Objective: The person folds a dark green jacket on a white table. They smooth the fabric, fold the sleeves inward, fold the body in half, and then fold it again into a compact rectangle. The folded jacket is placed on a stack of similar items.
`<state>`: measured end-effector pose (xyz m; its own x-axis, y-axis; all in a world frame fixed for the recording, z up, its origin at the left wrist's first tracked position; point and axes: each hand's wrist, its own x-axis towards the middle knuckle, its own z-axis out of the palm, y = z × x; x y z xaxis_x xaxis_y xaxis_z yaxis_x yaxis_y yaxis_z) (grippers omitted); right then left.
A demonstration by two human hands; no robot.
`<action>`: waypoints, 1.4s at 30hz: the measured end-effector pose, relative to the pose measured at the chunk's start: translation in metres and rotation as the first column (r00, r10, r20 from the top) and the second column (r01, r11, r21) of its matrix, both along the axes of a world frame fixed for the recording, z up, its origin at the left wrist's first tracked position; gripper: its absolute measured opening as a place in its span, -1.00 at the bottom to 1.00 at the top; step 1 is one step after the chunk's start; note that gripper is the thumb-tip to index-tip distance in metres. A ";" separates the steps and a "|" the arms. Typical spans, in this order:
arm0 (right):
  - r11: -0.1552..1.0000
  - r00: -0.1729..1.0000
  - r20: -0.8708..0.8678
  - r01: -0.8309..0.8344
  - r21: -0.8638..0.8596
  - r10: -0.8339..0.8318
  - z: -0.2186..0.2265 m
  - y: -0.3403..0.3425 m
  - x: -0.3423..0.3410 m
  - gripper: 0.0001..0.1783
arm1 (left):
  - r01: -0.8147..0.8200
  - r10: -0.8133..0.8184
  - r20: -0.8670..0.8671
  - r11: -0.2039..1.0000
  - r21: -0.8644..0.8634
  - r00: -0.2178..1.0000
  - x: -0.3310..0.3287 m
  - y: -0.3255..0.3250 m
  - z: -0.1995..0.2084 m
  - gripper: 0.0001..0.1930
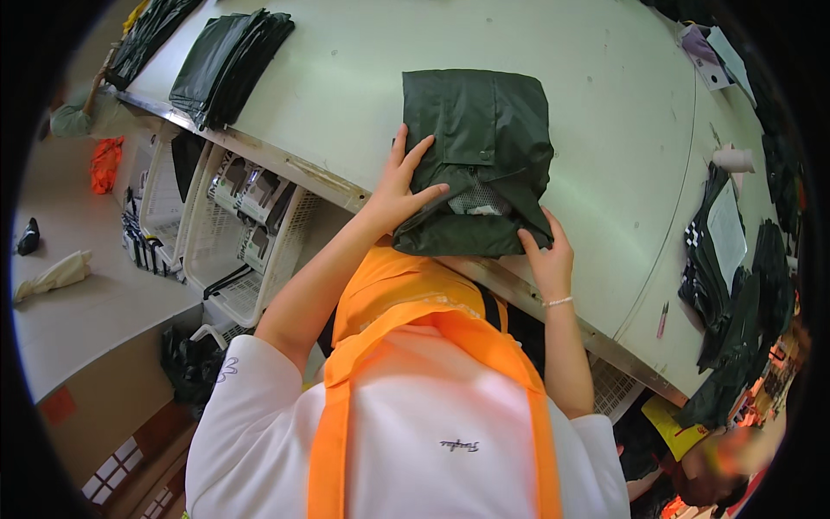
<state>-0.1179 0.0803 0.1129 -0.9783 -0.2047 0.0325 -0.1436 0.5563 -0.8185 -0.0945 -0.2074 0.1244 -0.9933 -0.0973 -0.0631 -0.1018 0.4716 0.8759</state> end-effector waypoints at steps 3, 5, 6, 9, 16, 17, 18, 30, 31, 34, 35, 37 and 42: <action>0.984 0.984 0.113 0.149 -0.094 -0.138 0.025 -0.003 0.021 -0.59 | 0.013 -0.014 0.044 1.000 0.022 0.999 0.013 -0.007 0.005 -0.18; 0.969 0.975 0.186 0.159 -0.188 -0.124 0.018 0.004 0.028 -0.68 | -0.020 0.018 0.030 0.996 0.086 0.999 0.021 -0.013 0.002 -0.27; 0.958 0.970 0.213 0.168 -0.234 -0.118 0.017 0.007 0.028 -0.72 | -0.034 0.033 0.011 0.997 0.073 0.999 0.023 -0.016 0.007 -0.32; 0.964 0.928 0.330 0.228 -0.136 -0.173 0.034 0.004 0.023 -0.79 | -0.096 0.095 0.010 0.985 0.147 0.995 0.047 -0.024 0.024 -0.48; 0.803 0.719 0.690 0.366 -0.470 0.076 0.046 0.016 0.031 -0.83 | -0.360 0.230 0.294 0.764 0.536 0.928 0.110 -0.021 0.027 -0.75; 0.780 0.717 0.690 0.375 -0.501 0.099 0.041 0.021 0.033 -0.82 | -0.436 0.245 0.379 0.684 0.585 0.893 0.109 -0.022 0.031 -0.75; 0.787 0.723 0.682 0.358 -0.502 0.107 0.040 0.024 0.033 -0.82 | -0.505 0.247 0.457 0.596 0.624 0.855 0.105 -0.021 0.035 -0.75; 0.946 0.941 -0.213 -0.209 0.249 0.264 0.057 -0.007 0.052 -0.88 | 0.014 0.068 0.230 0.941 -0.339 0.971 0.098 -0.012 0.046 -0.76; 0.937 0.957 -0.081 -0.252 0.244 0.279 0.058 -0.004 0.048 -0.89 | 0.211 -0.094 0.358 0.930 -0.302 0.929 0.095 -0.021 0.054 -0.73; 0.932 0.942 0.209 -0.303 0.200 0.261 0.100 -0.001 0.012 -0.87 | 0.143 -0.168 0.319 0.985 0.099 0.933 0.069 -0.061 0.077 -0.80; 0.957 0.948 0.288 -0.203 0.206 0.139 0.114 -0.012 -0.002 -0.80 | 0.153 -0.143 0.108 0.984 -0.094 0.984 0.052 -0.065 0.081 -0.75; 0.995 0.992 -0.097 -0.072 0.063 0.078 0.103 -0.043 -0.027 -0.65 | 0.091 -0.145 -0.177 0.954 -0.284 0.973 0.016 -0.062 0.073 -0.55; 0.731 0.998 -0.049 0.057 0.680 -0.032 0.015 -0.102 -0.034 0.02 | 0.041 -0.128 -0.146 0.872 -0.487 0.981 -0.002 0.007 -0.016 -0.08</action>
